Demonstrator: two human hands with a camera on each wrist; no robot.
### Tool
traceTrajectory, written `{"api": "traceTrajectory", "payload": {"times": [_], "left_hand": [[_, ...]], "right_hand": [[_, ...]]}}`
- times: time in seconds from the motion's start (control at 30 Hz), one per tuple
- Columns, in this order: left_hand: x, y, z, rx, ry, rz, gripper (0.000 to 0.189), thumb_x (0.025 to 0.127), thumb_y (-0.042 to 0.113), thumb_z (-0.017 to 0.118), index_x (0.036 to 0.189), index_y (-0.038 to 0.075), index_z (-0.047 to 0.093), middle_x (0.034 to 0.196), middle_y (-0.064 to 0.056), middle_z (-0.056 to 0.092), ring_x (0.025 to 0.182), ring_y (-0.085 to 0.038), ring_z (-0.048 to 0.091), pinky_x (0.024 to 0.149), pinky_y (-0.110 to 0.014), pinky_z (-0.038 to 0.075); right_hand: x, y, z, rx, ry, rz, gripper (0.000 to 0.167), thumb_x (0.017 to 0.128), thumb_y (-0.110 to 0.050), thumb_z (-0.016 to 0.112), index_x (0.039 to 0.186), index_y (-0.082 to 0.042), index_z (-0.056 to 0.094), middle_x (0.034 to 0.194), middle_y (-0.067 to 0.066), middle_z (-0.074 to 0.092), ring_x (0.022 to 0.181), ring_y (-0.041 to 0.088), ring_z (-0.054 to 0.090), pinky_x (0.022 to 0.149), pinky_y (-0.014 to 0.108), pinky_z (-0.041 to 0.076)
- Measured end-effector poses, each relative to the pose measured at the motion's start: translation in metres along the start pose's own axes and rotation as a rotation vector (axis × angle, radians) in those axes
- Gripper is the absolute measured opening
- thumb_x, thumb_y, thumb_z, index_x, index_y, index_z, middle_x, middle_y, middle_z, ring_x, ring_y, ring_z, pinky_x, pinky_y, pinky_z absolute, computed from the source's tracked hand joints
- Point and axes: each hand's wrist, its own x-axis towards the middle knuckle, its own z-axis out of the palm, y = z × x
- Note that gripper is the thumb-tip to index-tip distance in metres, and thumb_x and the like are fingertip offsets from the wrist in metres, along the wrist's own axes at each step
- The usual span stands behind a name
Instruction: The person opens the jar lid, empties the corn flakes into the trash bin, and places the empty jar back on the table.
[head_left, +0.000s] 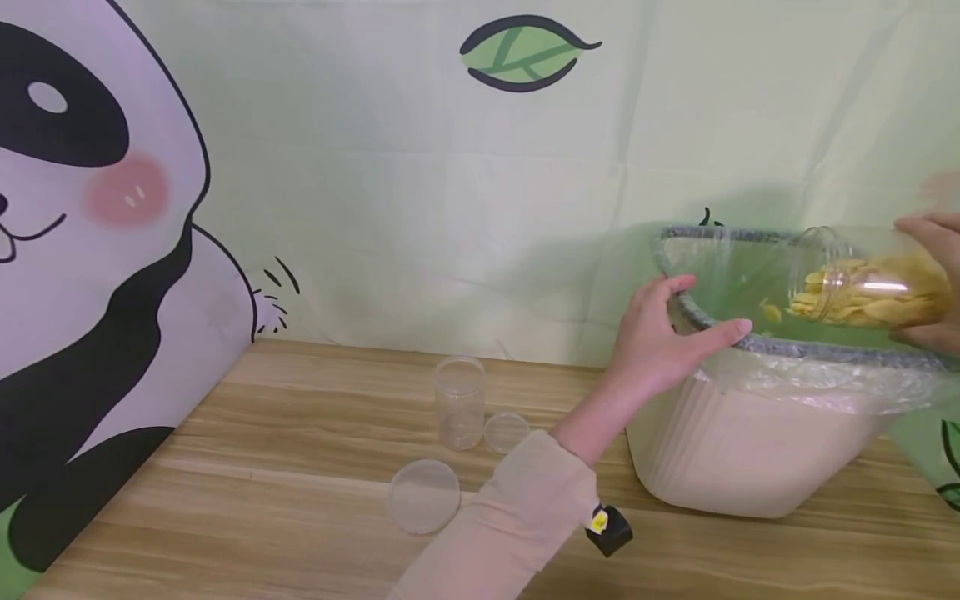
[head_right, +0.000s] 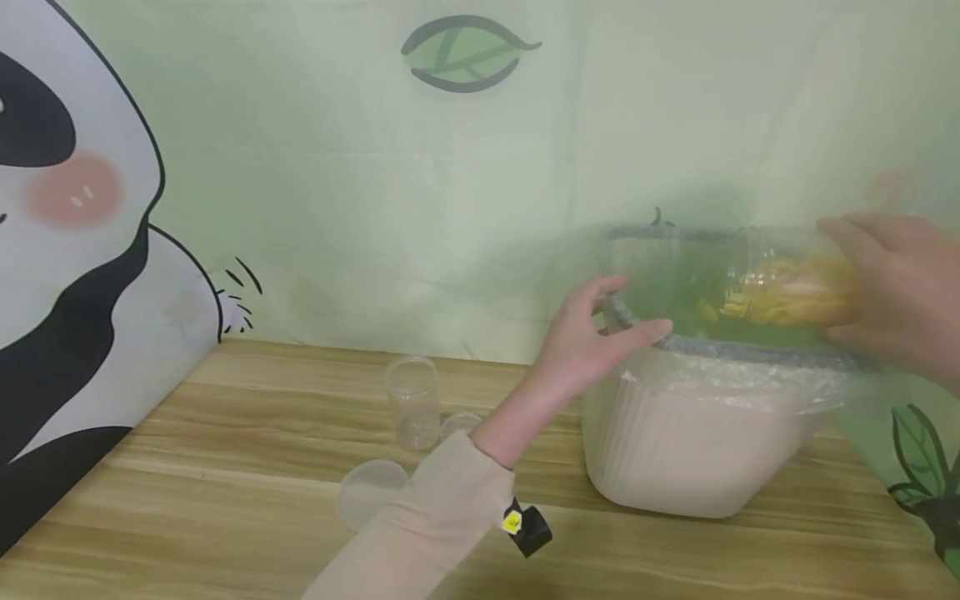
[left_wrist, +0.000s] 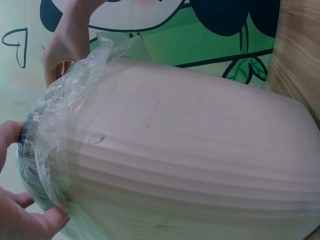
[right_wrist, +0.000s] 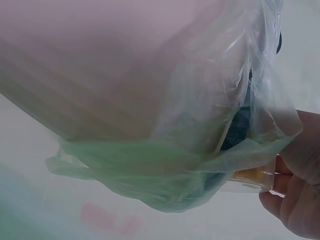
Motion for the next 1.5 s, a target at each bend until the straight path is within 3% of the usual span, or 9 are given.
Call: {"api": "traceTrajectory", "payload": {"times": [0.03,0.07,0.1,0.13,0.2,0.37,0.63,1.0,1.5], "left_hand": [[0.000,0.000,0.000,0.001,0.000,0.001,0.063,0.074,0.046,0.070,0.129,0.026,0.046,0.134,0.008,0.041,0.122,-0.015,0.041,0.093,-0.036,0.041],[0.000,0.000,0.000,0.002,-0.001,0.001,0.063,0.074,0.047,0.070,0.129,0.026,0.046,0.134,0.008,0.041,0.122,-0.015,0.041,0.093,-0.036,0.041],[0.000,0.000,0.001,0.002,-0.001,0.002,0.063,0.074,0.047,0.070,0.129,0.026,0.046,0.134,0.008,0.041,0.122,-0.014,0.041,0.093,-0.036,0.041],[0.000,0.000,0.001,0.001,-0.002,0.002,0.063,0.074,0.047,0.070,0.129,0.026,0.046,0.134,0.008,0.041,0.122,-0.014,0.041,0.093,-0.036,0.041],[0.000,0.000,0.002,0.003,-0.001,0.005,0.063,0.074,0.047,0.070,0.129,0.026,0.046,0.134,0.008,0.041,0.122,-0.014,0.041,0.093,-0.035,0.041],[0.001,0.000,0.003,0.003,0.002,0.007,0.063,0.074,0.047,0.070,0.129,0.026,0.047,0.134,0.008,0.041,0.122,-0.014,0.041,0.093,-0.035,0.041],[0.000,0.000,0.003,-0.003,0.001,0.003,0.063,0.074,0.047,0.070,0.129,0.027,0.046,0.136,0.008,0.040,0.123,-0.014,0.040,0.093,-0.036,0.041],[0.001,0.000,0.002,-0.006,0.008,-0.003,0.063,0.074,0.046,0.070,0.129,0.027,0.047,0.137,0.008,0.039,0.124,-0.014,0.039,0.094,-0.036,0.040],[0.001,-0.001,0.003,0.001,0.006,-0.001,0.064,0.074,0.047,0.070,0.129,0.026,0.046,0.136,0.008,0.040,0.123,-0.015,0.040,0.094,-0.036,0.041]], "right_hand": [[0.000,0.000,0.000,-0.018,-0.010,0.005,0.117,0.055,-0.071,0.067,0.136,0.004,0.028,0.129,0.032,0.033,0.126,0.045,0.025,0.109,0.048,0.013],[0.001,0.000,-0.002,-0.045,-0.032,0.021,0.116,0.053,-0.055,0.080,0.137,0.003,0.026,0.131,0.031,0.031,0.127,0.043,0.024,0.109,0.048,0.012],[0.001,0.000,-0.002,-0.058,-0.042,0.026,0.116,0.054,-0.055,0.080,0.138,0.003,0.025,0.132,0.031,0.031,0.127,0.044,0.024,0.109,0.049,0.012],[0.001,0.001,-0.003,-0.070,-0.056,0.030,0.116,0.049,-0.034,0.088,0.138,0.003,0.024,0.133,0.031,0.030,0.128,0.043,0.023,0.109,0.049,0.012],[0.002,0.002,-0.004,-0.096,-0.080,0.040,0.119,0.039,0.005,0.085,0.140,0.002,0.022,0.136,0.029,0.028,0.129,0.042,0.021,0.109,0.049,0.011],[0.001,0.010,-0.002,-0.101,-0.088,0.030,0.123,0.039,0.003,0.085,0.142,0.000,0.019,0.138,0.028,0.026,0.130,0.042,0.019,0.110,0.048,0.009],[0.004,0.003,-0.006,-0.126,-0.121,0.067,0.122,0.040,0.005,0.084,0.142,0.000,0.018,0.139,0.028,0.024,0.131,0.042,0.017,0.109,0.050,0.008],[0.004,-0.005,-0.006,-0.128,-0.039,-0.033,0.123,0.035,0.011,0.084,0.140,0.004,0.021,0.133,0.031,0.030,0.126,0.044,0.025,0.109,0.048,0.013],[0.004,-0.014,-0.007,-0.187,-0.009,-0.058,0.120,0.032,0.015,0.083,0.137,0.005,0.027,0.130,0.031,0.033,0.123,0.045,0.028,0.109,0.047,0.014]]}}
